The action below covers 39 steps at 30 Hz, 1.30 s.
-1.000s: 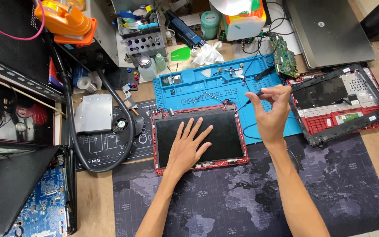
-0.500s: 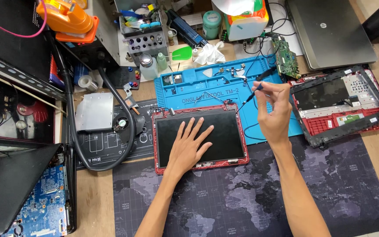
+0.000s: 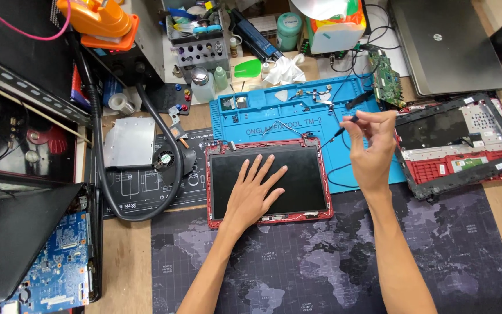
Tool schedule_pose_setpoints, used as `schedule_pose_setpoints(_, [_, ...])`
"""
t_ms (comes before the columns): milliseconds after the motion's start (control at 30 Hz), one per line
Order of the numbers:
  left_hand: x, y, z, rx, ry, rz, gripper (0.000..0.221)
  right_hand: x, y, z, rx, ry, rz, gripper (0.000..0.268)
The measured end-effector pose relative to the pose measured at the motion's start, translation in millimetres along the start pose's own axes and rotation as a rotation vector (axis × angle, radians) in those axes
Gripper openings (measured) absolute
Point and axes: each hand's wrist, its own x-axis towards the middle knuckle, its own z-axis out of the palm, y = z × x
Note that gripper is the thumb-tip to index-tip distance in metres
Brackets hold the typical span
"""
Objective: Disassembling a laptop screen assembly using a screwdriver
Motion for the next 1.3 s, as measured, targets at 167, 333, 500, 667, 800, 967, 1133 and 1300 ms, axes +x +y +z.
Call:
schedule_pose_setpoints(167, [-1,0,1,-0.001,0.02,-0.01,0.05,1,1,-1,-0.016,-0.028,-0.006,0.019])
schedule_pose_setpoints(333, [-1,0,4,0.003,0.035,-0.013,0.05,1,-5,2,-0.009,-0.049,-0.003,0.021])
schedule_pose_setpoints(500, [-1,0,3,-0.005,0.029,-0.005,0.051,2,7,3,0.007,-0.034,-0.012,0.021])
schedule_pose_setpoints(667, [-1,-1,4,-0.002,0.033,-0.002,0.051,-7,23,4,-0.027,0.004,-0.014,0.027])
schedule_pose_setpoints(800, [-1,-1,5,-0.007,0.037,0.003,0.051,-12,31,7,-0.059,0.035,-0.003,0.037])
schedule_pose_setpoints(967, [-2,0,2,-0.004,0.031,0.008,0.05,-20,23,16,-0.006,0.048,-0.012,0.053])
schedule_pose_setpoints(1133, [0,-2,3,0.007,0.051,0.01,0.05,-39,56,17,0.135,0.243,0.04,0.068])
schedule_pose_setpoints(1300, [6,-4,2,-0.067,0.058,-0.003,0.044,-52,69,27,0.094,0.214,0.346,0.031])
